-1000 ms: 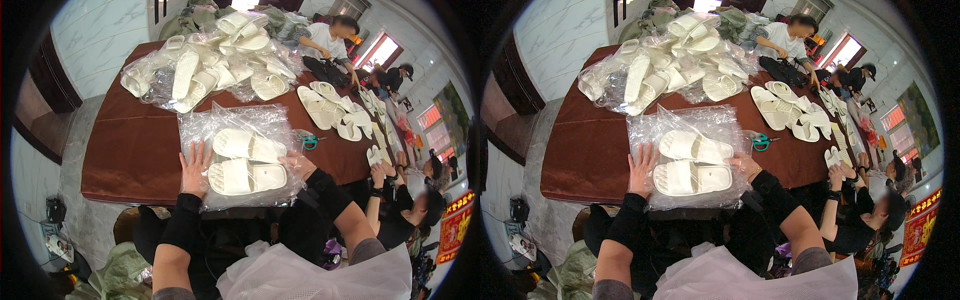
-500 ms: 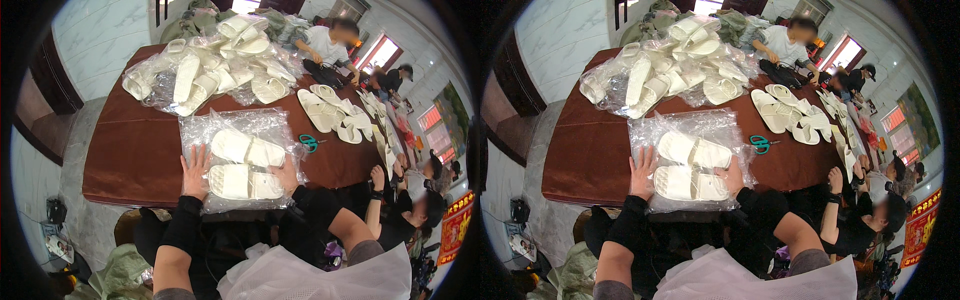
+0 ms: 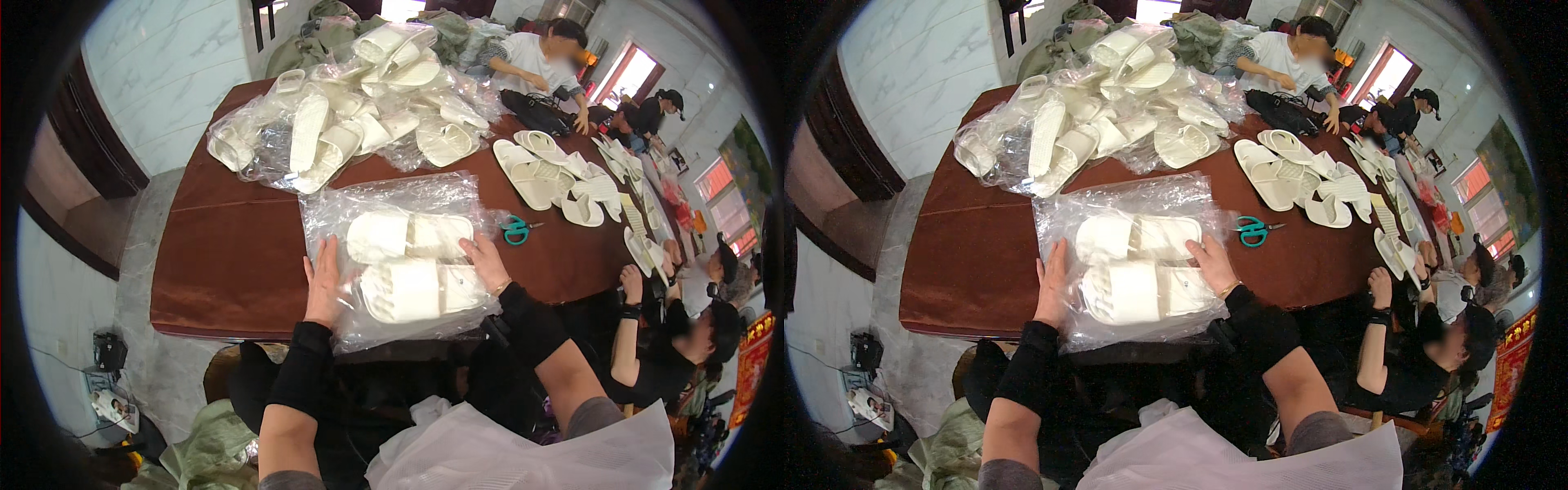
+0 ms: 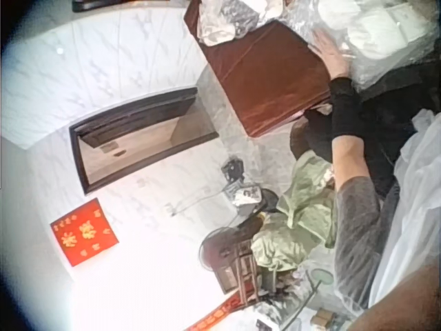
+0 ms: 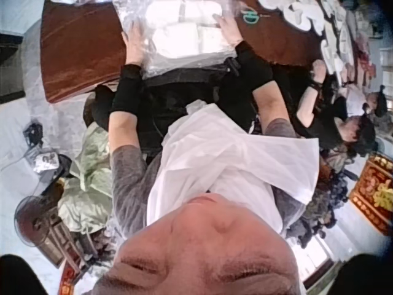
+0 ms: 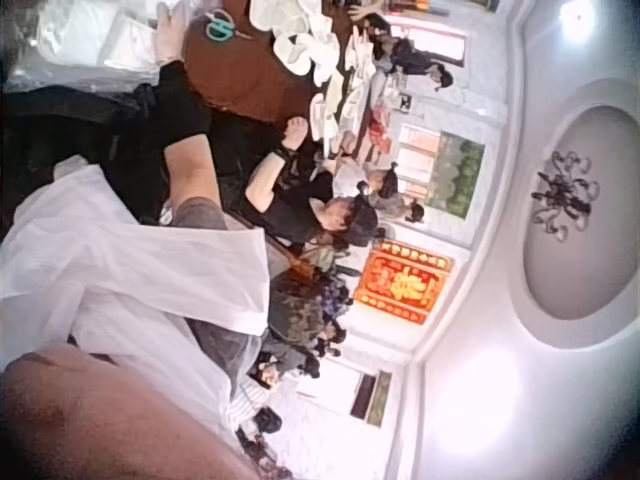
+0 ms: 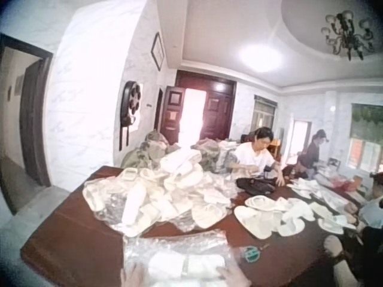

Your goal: Packaging white slippers into clear plastic bags for shipping.

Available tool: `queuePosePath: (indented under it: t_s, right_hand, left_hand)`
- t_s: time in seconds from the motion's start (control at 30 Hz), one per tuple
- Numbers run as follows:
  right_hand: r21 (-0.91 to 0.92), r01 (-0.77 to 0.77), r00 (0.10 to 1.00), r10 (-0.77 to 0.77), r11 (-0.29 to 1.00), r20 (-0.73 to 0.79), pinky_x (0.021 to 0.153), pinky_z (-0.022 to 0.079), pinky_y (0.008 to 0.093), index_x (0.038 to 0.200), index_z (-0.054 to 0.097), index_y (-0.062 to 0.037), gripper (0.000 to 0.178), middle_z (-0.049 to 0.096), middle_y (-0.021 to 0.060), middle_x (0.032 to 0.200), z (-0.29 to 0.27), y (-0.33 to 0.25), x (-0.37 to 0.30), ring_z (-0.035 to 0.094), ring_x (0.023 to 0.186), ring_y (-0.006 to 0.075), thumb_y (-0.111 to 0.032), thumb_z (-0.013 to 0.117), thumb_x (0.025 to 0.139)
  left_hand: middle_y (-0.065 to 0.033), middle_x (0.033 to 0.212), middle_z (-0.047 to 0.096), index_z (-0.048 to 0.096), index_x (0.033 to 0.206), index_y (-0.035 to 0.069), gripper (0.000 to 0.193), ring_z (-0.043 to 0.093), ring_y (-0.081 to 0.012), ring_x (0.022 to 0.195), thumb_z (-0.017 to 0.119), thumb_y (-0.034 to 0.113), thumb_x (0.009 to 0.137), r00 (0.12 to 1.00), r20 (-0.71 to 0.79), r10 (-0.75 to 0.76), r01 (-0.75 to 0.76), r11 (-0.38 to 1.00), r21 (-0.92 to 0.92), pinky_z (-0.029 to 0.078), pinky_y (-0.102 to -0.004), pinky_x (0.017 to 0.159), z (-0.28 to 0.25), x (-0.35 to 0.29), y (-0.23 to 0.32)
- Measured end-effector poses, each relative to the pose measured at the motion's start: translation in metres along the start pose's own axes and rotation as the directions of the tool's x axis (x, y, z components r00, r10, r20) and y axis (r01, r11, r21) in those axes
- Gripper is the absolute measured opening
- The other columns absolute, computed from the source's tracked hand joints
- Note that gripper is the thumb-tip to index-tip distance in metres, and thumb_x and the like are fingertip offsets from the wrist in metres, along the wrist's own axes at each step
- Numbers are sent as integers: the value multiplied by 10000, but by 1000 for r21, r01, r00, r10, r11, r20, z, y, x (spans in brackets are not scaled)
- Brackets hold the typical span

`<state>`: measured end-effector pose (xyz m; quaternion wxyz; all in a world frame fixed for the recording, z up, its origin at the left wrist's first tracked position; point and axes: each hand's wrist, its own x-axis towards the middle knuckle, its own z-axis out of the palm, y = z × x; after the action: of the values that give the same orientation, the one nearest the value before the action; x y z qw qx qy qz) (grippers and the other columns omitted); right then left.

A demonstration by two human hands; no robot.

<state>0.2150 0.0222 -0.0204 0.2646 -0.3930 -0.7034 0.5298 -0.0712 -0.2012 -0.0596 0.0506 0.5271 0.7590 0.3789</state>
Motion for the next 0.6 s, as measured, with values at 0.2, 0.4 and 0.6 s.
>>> queuePosePath:
  t_s: [0.2, 0.4, 0.6]
  right_hand:
    - [-449, 260, 949, -313, 855, -45, 771, 518, 445, 1136, 554, 41, 331, 661, 245, 955, 10, 58, 14, 668, 874, 354, -232, 673, 991]
    - [-322, 247, 965, -261, 914, 0, 629, 504, 382, 1138, 539, 31, 318, 661, 193, 849, 7, 65, 17, 655, 740, 245, -195, 687, 971]
    - [-376, 200, 972, -232, 905, -40, 618, 523, 380, 1100, 503, 14, 217, 667, 172, 840, 20, 69, 19, 661, 730, 222, -135, 625, 998]
  left_hand:
    - [-182, 1460, 554, 469, 1484, 45, 575, 454, -339, 1443, 655, 79, 940, 997, 73, -14, 23, 992, -122, 243, -618, 1206, -23, 12, -7]
    - [-200, 1135, 722, 628, 1283, -5, 315, 707, -346, 1020, 626, 170, 1020, 952, -260, -163, 72, 941, -329, 546, -395, 877, -59, 46, 33]
    - [-113, 800, 721, 710, 1017, -33, 276, 723, -257, 834, 666, 239, 1003, 888, -45, -457, 417, 844, -338, 555, -391, 748, -45, 92, 4]
